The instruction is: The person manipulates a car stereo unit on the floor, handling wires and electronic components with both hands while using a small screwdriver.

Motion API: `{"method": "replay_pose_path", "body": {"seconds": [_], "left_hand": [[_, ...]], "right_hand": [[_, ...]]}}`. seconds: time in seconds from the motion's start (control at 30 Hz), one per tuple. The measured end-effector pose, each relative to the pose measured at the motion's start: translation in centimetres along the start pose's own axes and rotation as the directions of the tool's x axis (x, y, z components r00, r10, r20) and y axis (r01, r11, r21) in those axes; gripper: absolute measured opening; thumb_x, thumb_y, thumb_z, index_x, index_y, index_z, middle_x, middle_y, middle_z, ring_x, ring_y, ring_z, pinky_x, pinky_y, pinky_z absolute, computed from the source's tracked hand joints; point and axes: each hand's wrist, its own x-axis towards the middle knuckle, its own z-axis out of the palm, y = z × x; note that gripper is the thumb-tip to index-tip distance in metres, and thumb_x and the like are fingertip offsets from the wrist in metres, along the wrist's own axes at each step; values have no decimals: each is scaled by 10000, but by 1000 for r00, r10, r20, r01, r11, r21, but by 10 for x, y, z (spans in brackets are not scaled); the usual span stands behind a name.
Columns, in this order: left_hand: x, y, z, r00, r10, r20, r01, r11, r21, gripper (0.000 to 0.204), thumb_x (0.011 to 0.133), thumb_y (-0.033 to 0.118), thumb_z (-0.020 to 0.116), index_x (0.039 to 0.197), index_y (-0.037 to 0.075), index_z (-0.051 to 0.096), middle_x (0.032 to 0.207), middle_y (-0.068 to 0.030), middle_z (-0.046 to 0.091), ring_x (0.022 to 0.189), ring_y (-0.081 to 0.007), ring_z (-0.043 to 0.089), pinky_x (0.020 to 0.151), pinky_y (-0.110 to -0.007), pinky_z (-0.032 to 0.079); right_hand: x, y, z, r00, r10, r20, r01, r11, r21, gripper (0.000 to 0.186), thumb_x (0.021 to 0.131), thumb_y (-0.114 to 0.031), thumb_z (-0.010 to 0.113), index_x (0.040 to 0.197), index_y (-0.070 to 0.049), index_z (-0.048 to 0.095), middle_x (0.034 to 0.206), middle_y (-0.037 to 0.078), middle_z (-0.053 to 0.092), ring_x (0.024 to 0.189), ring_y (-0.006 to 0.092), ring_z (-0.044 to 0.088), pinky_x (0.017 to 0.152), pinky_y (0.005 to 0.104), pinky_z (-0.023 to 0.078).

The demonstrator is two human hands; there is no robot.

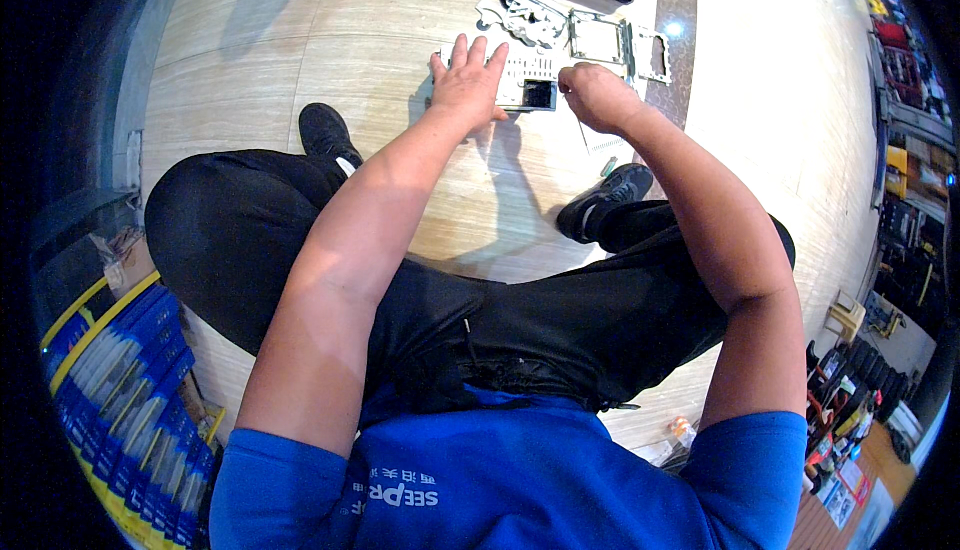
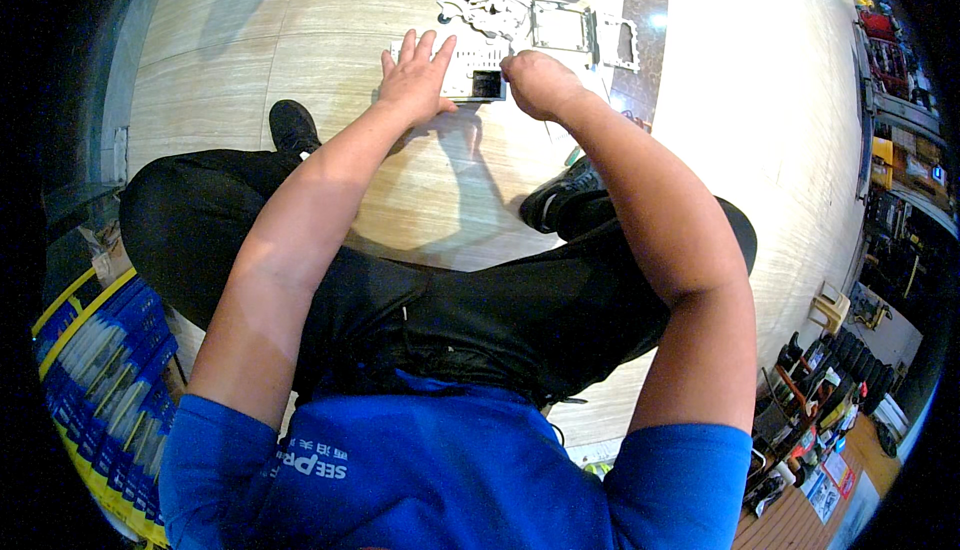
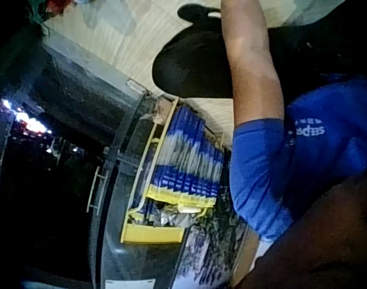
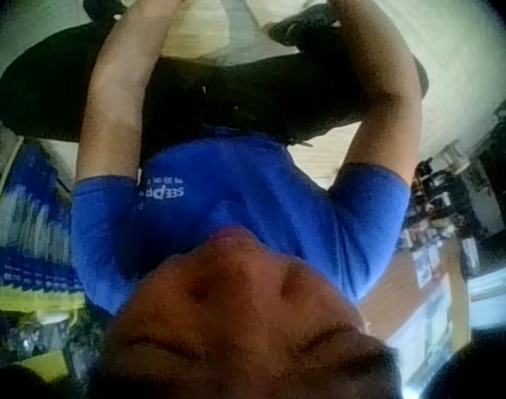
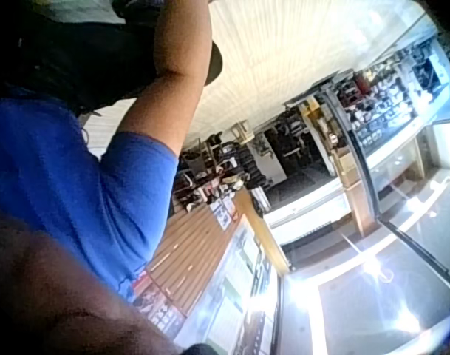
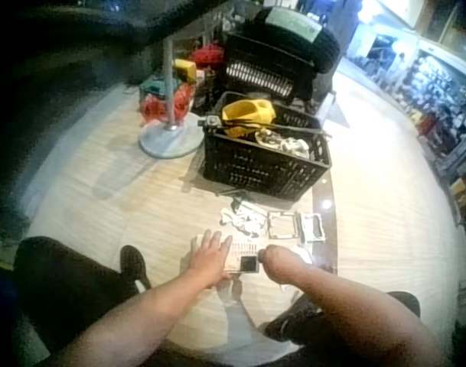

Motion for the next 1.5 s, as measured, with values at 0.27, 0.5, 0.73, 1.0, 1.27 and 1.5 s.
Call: {"method": "replay_pose_path", "body": {"seconds": [0.27, 0.5, 0.73, 1.0, 1.27, 1.5], "left_hand": [[0, 0, -1, 1000, 2, 6, -2, 1000, 21, 1077, 717, 370, 877, 1582, 224, 253, 1628, -137, 238, 1524, -365, 168, 1180, -645, 231], [3, 1, 0, 1000, -14, 12, 14, 1000, 22, 1085, 715, 380, 877, 1585, 226, 246, 1630, -136, 237, 1525, -366, 164, 1185, -643, 229], [12, 14, 5, 1000, -12, 11, 11, 1000, 17, 1084, 712, 366, 882, 1585, 230, 254, 1624, -136, 245, 1523, -363, 168, 1177, -655, 240], [11, 4, 9, 1000, -23, -5, 23, 1000, 22, 1087, 702, 364, 888, 1581, 224, 265, 1613, -144, 267, 1518, -369, 181, 1166, -671, 242], [8, 1, 12, 999, 16, -40, -17, 1000, -15, 1059, 706, 319, 889, 1569, 194, 288, 1598, -163, 284, 1509, -391, 192, 1151, -681, 236], [7, 3, 7, 999, 17, -41, -18, 999, -29, 1049, 702, 305, 891, 1562, 182, 304, 1593, -172, 288, 1506, -400, 191, 1147, -690, 232]], "right_hand": [[-7, 20, 18, 999, 15, 39, -14, 999, -32, 180, 885, -82, 515, 890, 12, 669, 915, 258, 697, 915, 419, 681, 841, 496, 540], [-36, 86, 84, 983, 65, 171, -57, 997, -52, 177, 880, -107, 539, 890, 7, 675, 897, 264, 693, 878, 447, 672, 812, 497, 531], [-77, 140, 182, 823, 511, 247, -477, 859, -188, 247, 894, -89, 507, 1013, 21, 694, 1041, 275, 694, 1003, 410, 687, 900, 477, 548], [-68, 94, 193, 716, 596, 364, -593, 794, -133, 329, 984, -96, 454, 1295, -49, 552, 1391, 239, 499, 1232, 411, 584, 1008, 483, 516], [-56, 102, 229, 751, 566, 340, -543, 823, -169, 328, 1004, -152, 428, 1223, -46, 648, 1310, 200, 587, 1181, 371, 630, 975, 455, 536], [-55, 111, 254, 810, 531, 247, -494, 846, -198, 332, 994, -198, 436, 1114, -76, 721, 1194, 179, 670, 1116, 346, 669, 928, 434, 554]]}}
